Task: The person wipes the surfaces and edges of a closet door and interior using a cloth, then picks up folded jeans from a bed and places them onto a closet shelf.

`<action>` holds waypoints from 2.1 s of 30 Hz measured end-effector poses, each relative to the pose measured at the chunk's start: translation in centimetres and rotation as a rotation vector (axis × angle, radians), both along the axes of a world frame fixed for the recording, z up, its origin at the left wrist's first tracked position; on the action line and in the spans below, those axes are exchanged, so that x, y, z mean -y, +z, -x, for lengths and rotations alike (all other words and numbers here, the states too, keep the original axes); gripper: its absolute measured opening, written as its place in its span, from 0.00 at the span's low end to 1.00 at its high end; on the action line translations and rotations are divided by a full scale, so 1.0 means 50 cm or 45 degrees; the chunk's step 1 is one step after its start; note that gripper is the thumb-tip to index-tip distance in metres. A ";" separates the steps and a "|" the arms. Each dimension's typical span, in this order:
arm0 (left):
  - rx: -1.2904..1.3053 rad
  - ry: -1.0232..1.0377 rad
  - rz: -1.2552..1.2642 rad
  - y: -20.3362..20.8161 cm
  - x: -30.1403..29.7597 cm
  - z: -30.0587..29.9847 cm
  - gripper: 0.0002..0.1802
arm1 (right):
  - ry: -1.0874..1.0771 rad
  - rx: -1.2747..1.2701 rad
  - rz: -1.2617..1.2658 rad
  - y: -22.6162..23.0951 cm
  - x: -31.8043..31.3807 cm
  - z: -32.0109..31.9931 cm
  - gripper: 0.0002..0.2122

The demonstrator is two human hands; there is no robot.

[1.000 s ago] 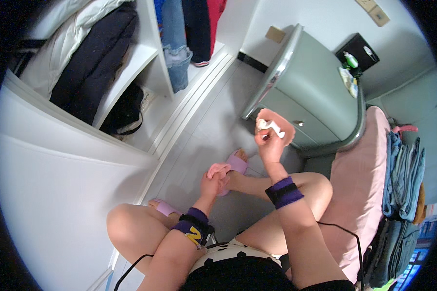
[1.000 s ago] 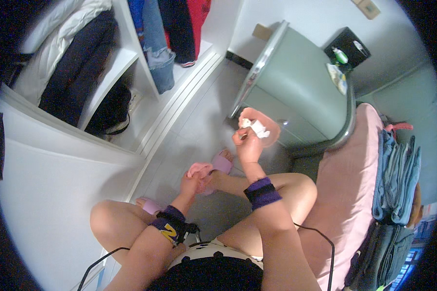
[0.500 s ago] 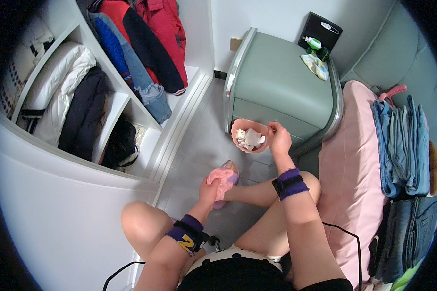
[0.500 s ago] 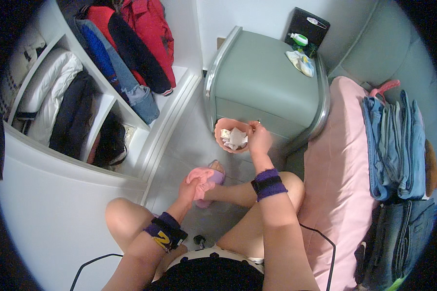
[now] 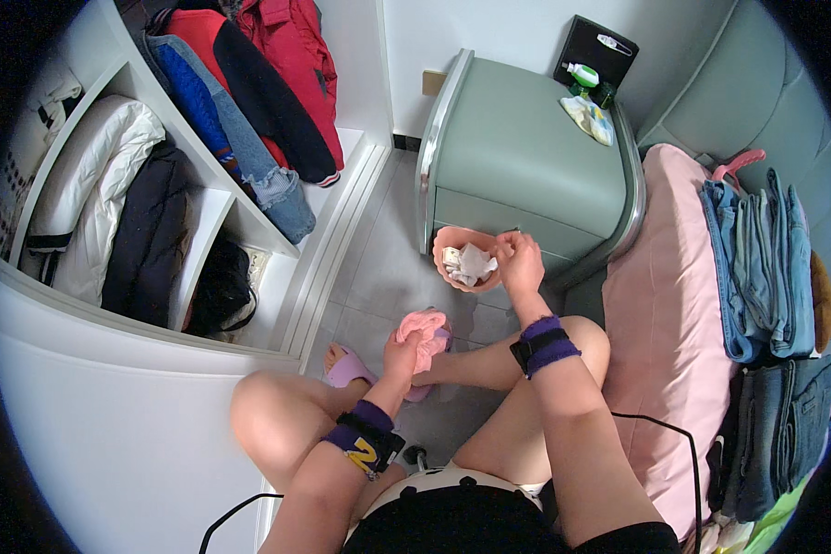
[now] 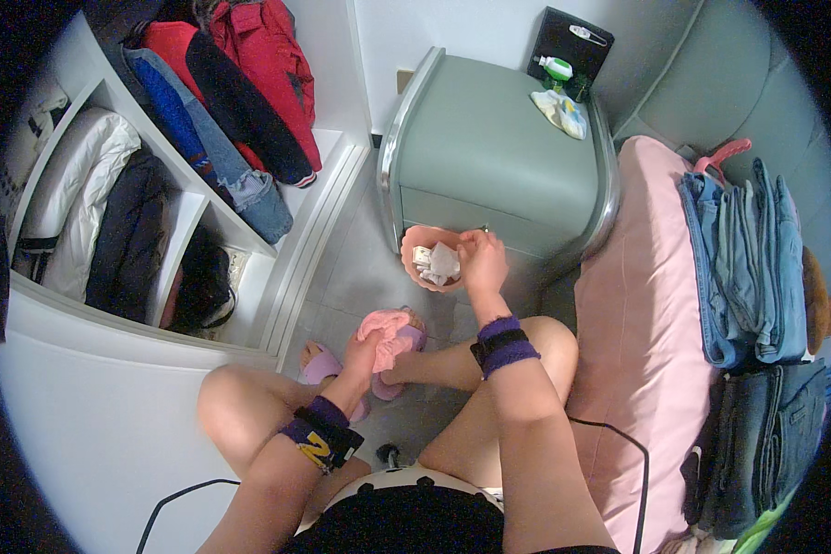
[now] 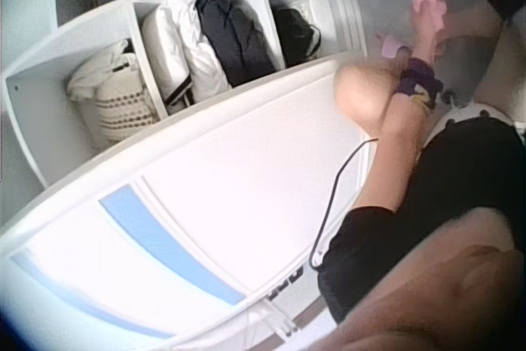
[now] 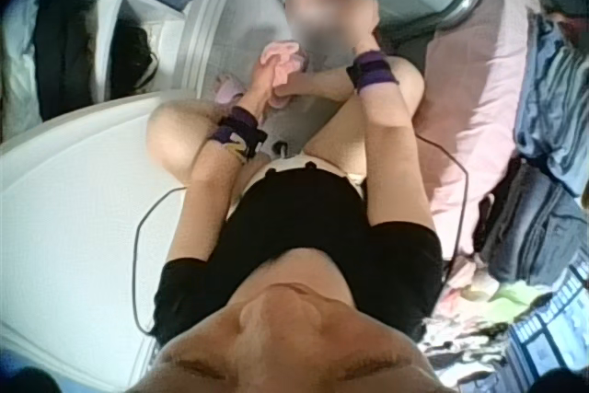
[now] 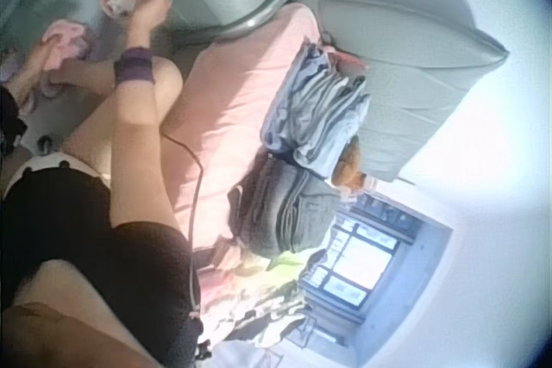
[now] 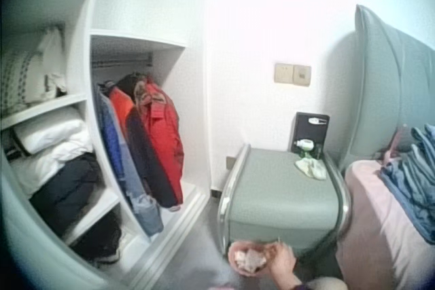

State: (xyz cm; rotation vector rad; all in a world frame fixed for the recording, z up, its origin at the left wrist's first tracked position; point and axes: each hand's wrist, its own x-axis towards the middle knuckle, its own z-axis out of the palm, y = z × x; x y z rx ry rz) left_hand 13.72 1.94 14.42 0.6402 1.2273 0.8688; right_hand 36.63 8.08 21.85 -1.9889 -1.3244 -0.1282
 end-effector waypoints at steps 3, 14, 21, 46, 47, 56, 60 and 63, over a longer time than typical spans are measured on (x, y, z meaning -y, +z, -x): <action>0.082 0.041 -0.048 -0.007 -0.013 -0.012 0.16 | 0.028 -0.144 0.182 0.004 0.014 0.025 0.05; -0.089 0.150 -0.041 -0.040 -0.026 -0.056 0.18 | 0.357 -0.015 0.515 -0.094 -0.039 0.136 0.10; -0.020 0.060 0.195 -0.083 -0.022 -0.039 0.17 | 0.558 0.062 0.343 -0.180 -0.075 0.112 0.08; 0.307 -0.123 0.245 -0.076 0.039 -0.022 0.15 | -0.231 -0.205 0.211 -0.126 0.054 -0.015 0.07; 0.304 -0.101 0.180 -0.083 0.039 -0.012 0.15 | -0.224 -0.233 0.179 -0.122 0.063 -0.003 0.07; 0.087 0.074 -0.148 -0.003 -0.009 0.003 0.33 | 0.065 -0.548 -0.029 -0.112 0.119 0.096 0.06; 0.144 -0.024 -0.147 0.041 0.034 0.001 0.34 | 0.295 -0.811 0.106 -0.129 0.173 0.163 0.09; 0.221 -0.115 -0.055 0.048 0.075 0.012 0.31 | 0.430 -0.950 0.198 -0.137 0.215 0.216 0.11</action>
